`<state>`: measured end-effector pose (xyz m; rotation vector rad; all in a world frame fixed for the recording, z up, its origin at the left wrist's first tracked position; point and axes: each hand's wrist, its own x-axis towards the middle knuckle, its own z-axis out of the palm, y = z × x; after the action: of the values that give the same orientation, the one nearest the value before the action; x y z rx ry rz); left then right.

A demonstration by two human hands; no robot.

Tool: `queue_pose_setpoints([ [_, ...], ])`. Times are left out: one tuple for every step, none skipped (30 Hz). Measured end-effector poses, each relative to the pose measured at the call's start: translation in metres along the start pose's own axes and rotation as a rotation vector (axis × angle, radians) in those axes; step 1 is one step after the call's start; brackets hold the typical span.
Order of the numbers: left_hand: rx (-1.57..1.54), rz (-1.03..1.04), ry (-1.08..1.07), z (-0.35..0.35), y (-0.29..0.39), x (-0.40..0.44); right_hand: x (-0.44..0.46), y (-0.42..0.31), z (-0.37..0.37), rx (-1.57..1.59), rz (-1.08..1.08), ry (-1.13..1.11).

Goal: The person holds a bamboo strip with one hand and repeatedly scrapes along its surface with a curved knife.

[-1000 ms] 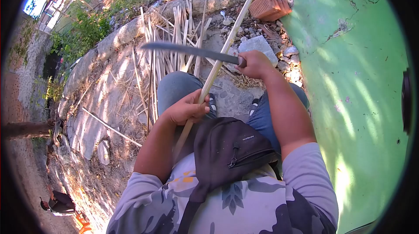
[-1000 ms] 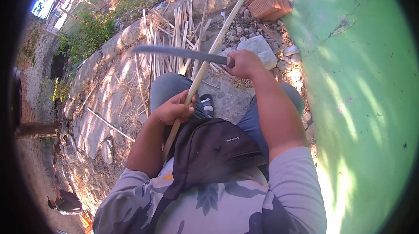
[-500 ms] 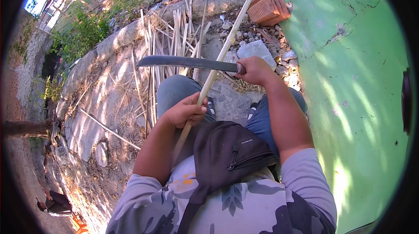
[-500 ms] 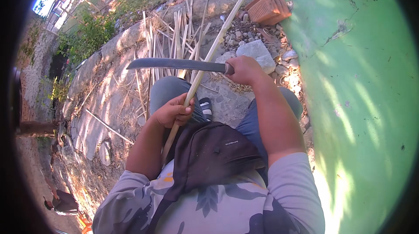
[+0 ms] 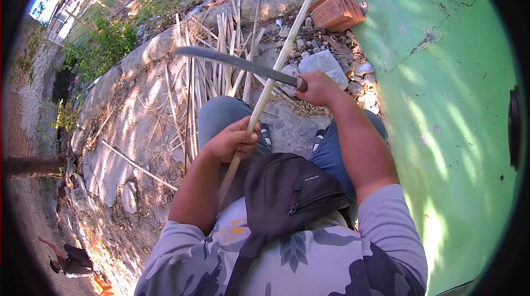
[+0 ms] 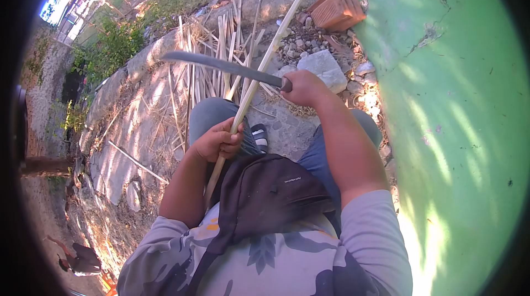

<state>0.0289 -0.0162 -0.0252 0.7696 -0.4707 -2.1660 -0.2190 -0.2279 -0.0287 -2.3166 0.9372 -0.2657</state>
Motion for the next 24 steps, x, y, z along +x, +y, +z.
queue_pose_setpoints([
  [-0.024,0.012,-0.002,0.000,0.001,0.000,-0.002,-0.006,0.002,-0.061,-0.082,0.034],
  [-0.024,0.022,-0.012,0.000,0.001,-0.001,-0.005,-0.011,0.005,-0.120,-0.164,0.067],
  [-0.026,0.031,-0.019,0.001,0.000,-0.002,-0.007,-0.014,0.008,-0.176,-0.245,0.098],
  [-0.030,0.036,-0.024,0.000,-0.001,-0.003,-0.007,-0.017,0.004,-0.199,-0.247,0.101],
  [-0.017,0.037,-0.018,0.000,-0.001,-0.005,-0.005,-0.011,0.003,-0.162,-0.174,0.126],
  [-0.007,0.034,-0.012,0.001,0.000,-0.006,-0.001,0.001,0.001,-0.124,-0.097,0.149],
  [0.006,0.033,-0.011,0.003,-0.001,-0.007,0.002,0.013,-0.003,-0.091,-0.020,0.174],
  [0.006,0.035,-0.023,0.001,-0.002,-0.006,0.010,0.029,0.000,0.021,0.123,0.266],
  [0.008,0.042,-0.034,-0.003,-0.004,-0.005,0.014,0.044,-0.002,0.086,0.209,0.328],
  [0.009,0.047,-0.040,-0.005,-0.004,-0.005,0.018,0.053,-0.004,0.155,0.294,0.385],
  [0.017,0.043,-0.026,-0.005,-0.002,-0.006,0.021,0.062,-0.002,0.228,0.382,0.438],
  [0.023,0.035,-0.013,-0.004,-0.001,-0.005,0.023,0.059,-0.003,0.288,0.431,0.409],
  [0.028,0.025,-0.002,-0.003,-0.001,-0.004,0.024,0.058,-0.005,0.345,0.484,0.379],
  [0.011,0.033,-0.021,-0.004,-0.001,-0.003,0.022,0.058,-0.008,0.398,0.540,0.350],
  [-0.006,0.042,-0.042,-0.006,0.000,-0.003,0.020,0.054,-0.010,0.348,0.474,0.392],
  [-0.026,0.051,-0.062,-0.006,0.000,-0.001,0.018,0.048,-0.007,0.299,0.408,0.430],
  [-0.011,0.048,-0.056,-0.006,-0.001,0.000,0.016,0.042,-0.005,0.251,0.344,0.463],
  [0.002,0.045,-0.047,-0.004,-0.001,0.000,0.014,0.036,-0.005,0.222,0.300,0.450],
  [0.017,0.044,-0.038,-0.003,-0.001,-0.001,0.012,0.030,-0.004,0.195,0.262,0.421],
  [0.020,0.046,-0.038,-0.003,0.000,-0.001,0.010,0.022,-0.004,0.168,0.220,0.394],
  [0.024,0.049,-0.039,-0.002,0.000,-0.001,0.009,0.013,-0.004,0.141,0.176,0.368],
  [0.027,0.051,-0.039,-0.002,0.000,-0.001,0.007,0.005,-0.003,0.112,0.106,0.317],
  [0.032,0.050,-0.019,-0.002,0.000,-0.001,0.007,0.003,0.000,0.045,0.014,0.287],
  [0.037,0.049,0.001,-0.002,0.000,-0.001,0.006,-0.005,0.001,-0.022,-0.076,0.257],
])
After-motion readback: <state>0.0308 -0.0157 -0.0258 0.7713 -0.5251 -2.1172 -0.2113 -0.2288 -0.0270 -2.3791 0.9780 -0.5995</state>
